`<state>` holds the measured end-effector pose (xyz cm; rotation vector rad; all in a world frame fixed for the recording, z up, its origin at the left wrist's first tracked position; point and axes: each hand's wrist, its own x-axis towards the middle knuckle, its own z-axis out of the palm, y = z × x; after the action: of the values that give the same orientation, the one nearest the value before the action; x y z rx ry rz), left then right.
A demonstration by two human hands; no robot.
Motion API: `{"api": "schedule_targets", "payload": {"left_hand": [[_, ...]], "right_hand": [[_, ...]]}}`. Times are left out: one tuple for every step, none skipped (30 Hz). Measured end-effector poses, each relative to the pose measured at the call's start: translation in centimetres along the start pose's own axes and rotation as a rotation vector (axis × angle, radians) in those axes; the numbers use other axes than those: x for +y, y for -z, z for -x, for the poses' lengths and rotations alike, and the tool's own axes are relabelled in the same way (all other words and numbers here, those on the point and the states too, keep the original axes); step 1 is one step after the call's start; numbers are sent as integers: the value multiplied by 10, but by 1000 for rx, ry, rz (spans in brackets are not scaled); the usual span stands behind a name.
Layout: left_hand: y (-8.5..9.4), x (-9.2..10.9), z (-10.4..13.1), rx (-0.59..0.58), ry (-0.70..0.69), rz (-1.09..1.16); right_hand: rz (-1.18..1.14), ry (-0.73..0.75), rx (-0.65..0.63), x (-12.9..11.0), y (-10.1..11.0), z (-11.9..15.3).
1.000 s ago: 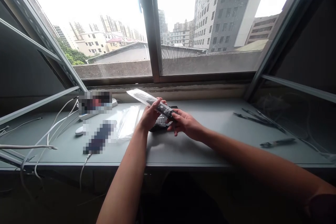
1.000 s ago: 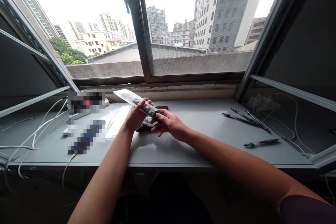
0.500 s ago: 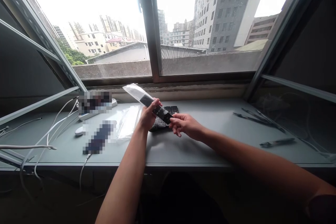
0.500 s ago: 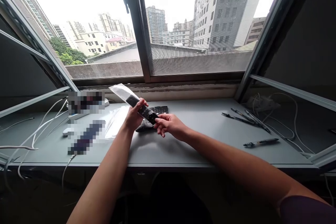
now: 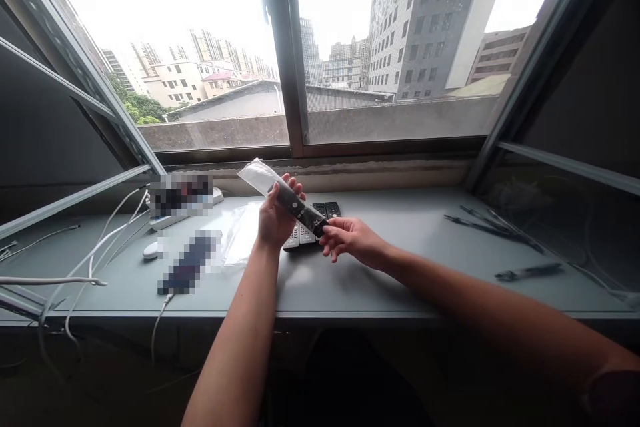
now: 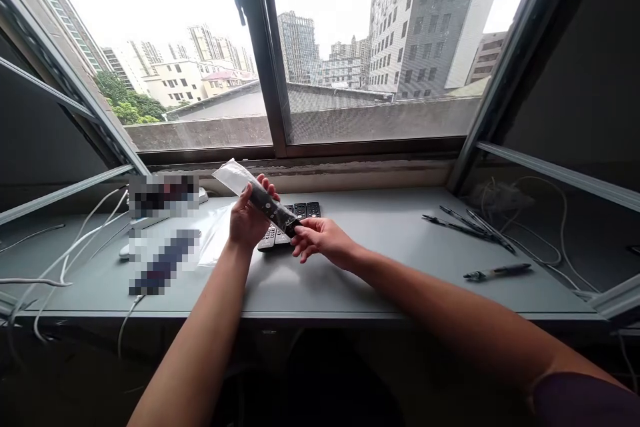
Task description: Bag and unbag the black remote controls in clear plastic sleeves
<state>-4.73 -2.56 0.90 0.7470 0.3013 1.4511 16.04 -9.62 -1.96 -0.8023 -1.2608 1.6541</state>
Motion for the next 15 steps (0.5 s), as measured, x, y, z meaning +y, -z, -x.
{"api": "schedule_targets", "payload": {"left_hand": [[-1, 1, 0, -1, -2, 27], [-2, 1, 0, -1, 1, 44], [-3, 1, 1, -1, 7, 54], [-4, 0, 1, -2, 15, 59], [-4, -1, 2, -7, 25, 59], [-5, -3, 2, -15, 38, 58], [-6, -5, 3, -29, 55, 56], [-6, -7, 3, -46, 74, 53], [-7, -10, 4, -65, 98, 48], [-7, -12, 4, -84, 122, 40], [-7, -14, 5, -102, 147, 30], [-7, -16, 5, -119, 172, 16], [-6, -18, 5, -135, 197, 0], [-6, -19, 6, -148, 221, -16], [-5, -20, 6, -160, 243, -31]], "right_hand": [[2, -4, -2, 0, -1, 1], [5, -3, -6, -1, -2, 2], [10, 3, -11, -1, -3, 2], [22, 12, -18, -1, -5, 3], [40, 19, -27, -1, -6, 4], [62, 25, -36, -1, -7, 5], [87, 30, -44, -1, -7, 6], [109, 35, -51, 0, -8, 7], [126, 42, -54, 1, -9, 7], [138, 55, -52, 1, -9, 7], [145, 72, -46, 2, -9, 7], [150, 95, -35, 2, -8, 6], [157, 118, -24, 2, -8, 6], [166, 139, -12, 2, -7, 5], [180, 156, 0, 2, -6, 5]]}}
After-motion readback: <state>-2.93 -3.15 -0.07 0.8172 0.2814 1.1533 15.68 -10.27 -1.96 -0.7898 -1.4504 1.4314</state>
